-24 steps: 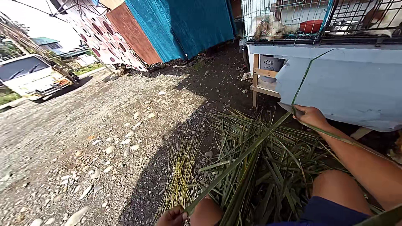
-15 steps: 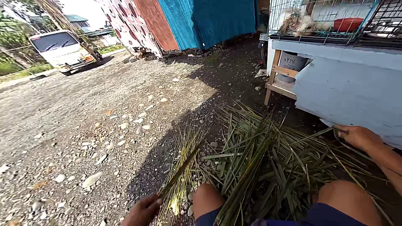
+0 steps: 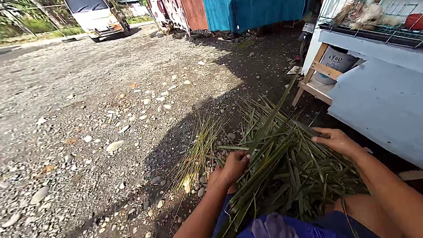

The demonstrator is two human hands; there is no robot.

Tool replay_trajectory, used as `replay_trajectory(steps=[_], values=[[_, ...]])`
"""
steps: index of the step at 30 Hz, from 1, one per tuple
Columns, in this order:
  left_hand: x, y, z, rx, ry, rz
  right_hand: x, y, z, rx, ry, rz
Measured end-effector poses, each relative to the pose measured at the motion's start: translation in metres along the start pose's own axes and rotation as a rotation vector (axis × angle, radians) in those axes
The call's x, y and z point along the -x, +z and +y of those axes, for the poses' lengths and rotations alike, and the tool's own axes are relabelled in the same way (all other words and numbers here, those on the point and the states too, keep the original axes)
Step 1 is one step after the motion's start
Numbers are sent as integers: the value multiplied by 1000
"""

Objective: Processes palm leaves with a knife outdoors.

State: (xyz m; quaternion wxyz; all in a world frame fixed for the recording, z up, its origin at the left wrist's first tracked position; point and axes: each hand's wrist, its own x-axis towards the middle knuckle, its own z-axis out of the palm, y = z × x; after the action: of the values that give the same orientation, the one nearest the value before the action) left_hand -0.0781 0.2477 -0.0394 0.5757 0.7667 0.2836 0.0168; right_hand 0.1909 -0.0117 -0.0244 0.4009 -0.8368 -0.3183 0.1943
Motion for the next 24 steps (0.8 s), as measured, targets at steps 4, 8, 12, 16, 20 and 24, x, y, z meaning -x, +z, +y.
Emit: replay_trajectory(steps=[4,8,12,16,20,24], values=[[-4,23,14,-87,41,-35,46,52,-43,-478,-24,-281],[-1,42,29,-297,116,-36,69,99,-52,-606,12,-394],[7,56,46,-591,220,16,73,114,-49,-724,65,-330],[16,75,55,-774,292,77,76,113,-53,-827,110,-174],[19,92,55,-856,319,125,75,110,-57,-913,191,-59],[12,90,55,-892,303,140,83,102,-61,-1016,214,-172]])
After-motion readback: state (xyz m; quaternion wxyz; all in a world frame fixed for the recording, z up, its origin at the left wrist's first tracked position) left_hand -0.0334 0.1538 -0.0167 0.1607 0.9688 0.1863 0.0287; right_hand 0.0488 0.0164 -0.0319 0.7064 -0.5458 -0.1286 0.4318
